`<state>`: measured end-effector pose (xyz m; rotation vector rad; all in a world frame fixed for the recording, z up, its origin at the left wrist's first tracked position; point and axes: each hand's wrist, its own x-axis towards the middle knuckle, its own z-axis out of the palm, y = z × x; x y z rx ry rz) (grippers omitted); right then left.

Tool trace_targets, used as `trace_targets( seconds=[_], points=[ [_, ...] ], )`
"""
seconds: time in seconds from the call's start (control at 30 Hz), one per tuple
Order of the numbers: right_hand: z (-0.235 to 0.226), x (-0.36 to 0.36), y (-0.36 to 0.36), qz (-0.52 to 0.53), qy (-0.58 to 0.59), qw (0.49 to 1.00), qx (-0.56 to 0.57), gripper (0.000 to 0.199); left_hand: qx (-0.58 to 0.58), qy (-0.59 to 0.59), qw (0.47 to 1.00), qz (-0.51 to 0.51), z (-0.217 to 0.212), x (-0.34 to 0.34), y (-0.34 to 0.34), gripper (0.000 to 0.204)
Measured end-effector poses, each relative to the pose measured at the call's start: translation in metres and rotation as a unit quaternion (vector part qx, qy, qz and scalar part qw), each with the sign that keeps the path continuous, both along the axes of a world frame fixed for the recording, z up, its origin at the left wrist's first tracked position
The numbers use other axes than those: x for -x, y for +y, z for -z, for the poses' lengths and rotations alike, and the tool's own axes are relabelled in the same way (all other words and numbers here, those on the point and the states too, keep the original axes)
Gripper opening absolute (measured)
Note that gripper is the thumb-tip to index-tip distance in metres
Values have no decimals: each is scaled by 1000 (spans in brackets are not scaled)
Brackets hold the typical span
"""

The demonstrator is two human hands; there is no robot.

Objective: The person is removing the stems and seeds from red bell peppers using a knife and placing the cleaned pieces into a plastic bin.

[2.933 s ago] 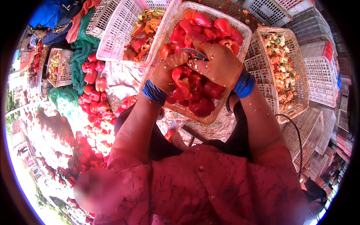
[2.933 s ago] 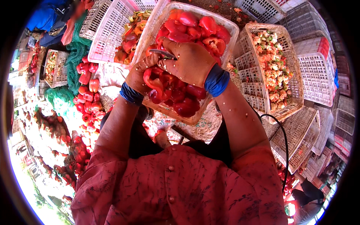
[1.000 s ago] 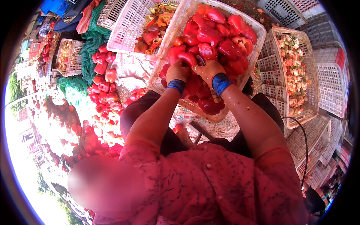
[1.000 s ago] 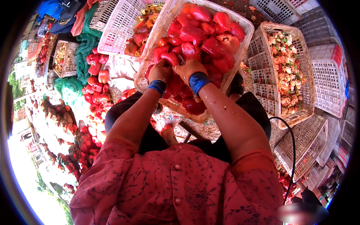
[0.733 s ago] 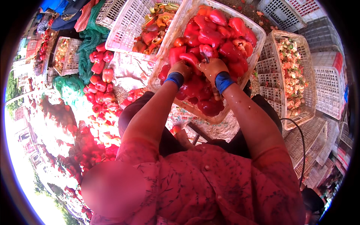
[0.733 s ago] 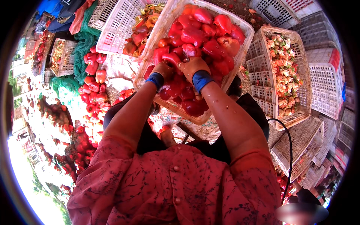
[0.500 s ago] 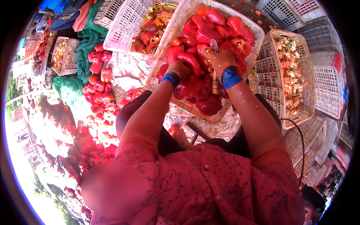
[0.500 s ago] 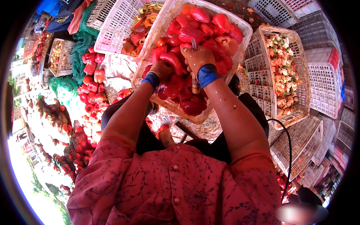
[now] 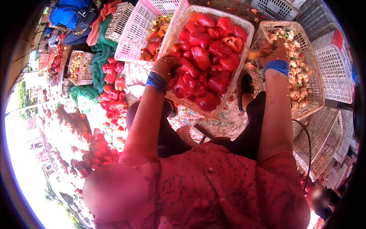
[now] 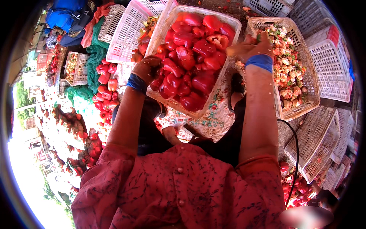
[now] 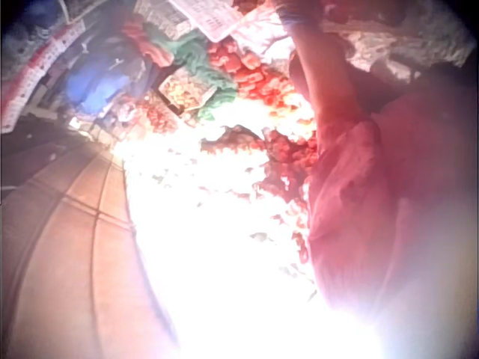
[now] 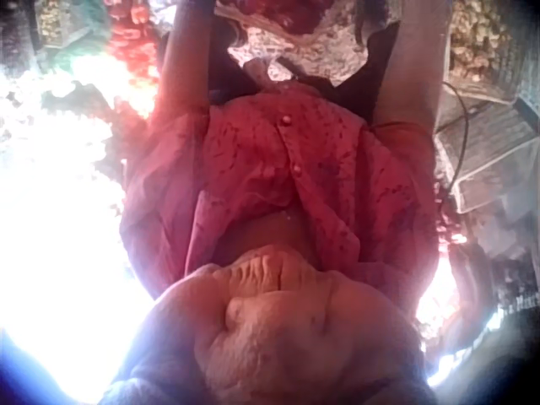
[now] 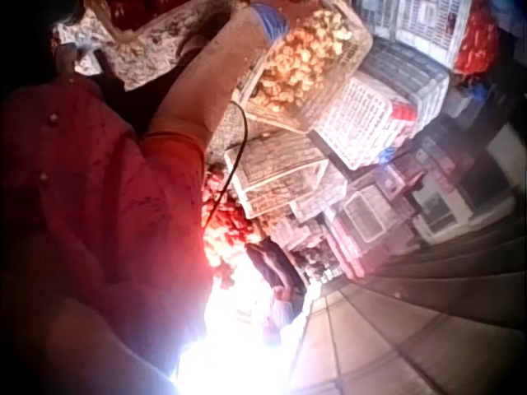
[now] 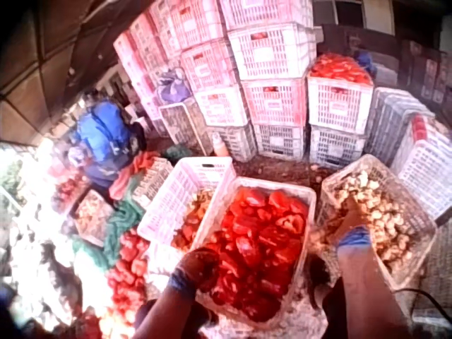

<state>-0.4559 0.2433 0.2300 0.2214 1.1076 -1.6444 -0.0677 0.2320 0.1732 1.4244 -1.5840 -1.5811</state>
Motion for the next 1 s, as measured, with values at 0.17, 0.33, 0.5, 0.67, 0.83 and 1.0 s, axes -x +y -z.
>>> trace_targets(
  seconds=[0.17,0.33,0.5,0.67,0.83,1.0],
  points=[
    [8,121,19,179,-51,982,18,58,217,20,942,254,-79,139,-29,31],
    [-3,106,14,129,67,989,26,50,173,265,892,323,-96,243,-51,23],
    [87,148,-4,-44,426,898,97,30,76,113,966,219,-111,174,-43,26],
    [45,90,-2,-118,510,848,86,36,283,-530,663,447,-16,45,-26,19],
    [16,14,-2,-99,231,962,104,25,300,-588,585,472,64,17,-25,21],
    [-2,-39,-8,-77,24,997,18,25,289,-602,607,431,64,18,-42,22]
  ],
)
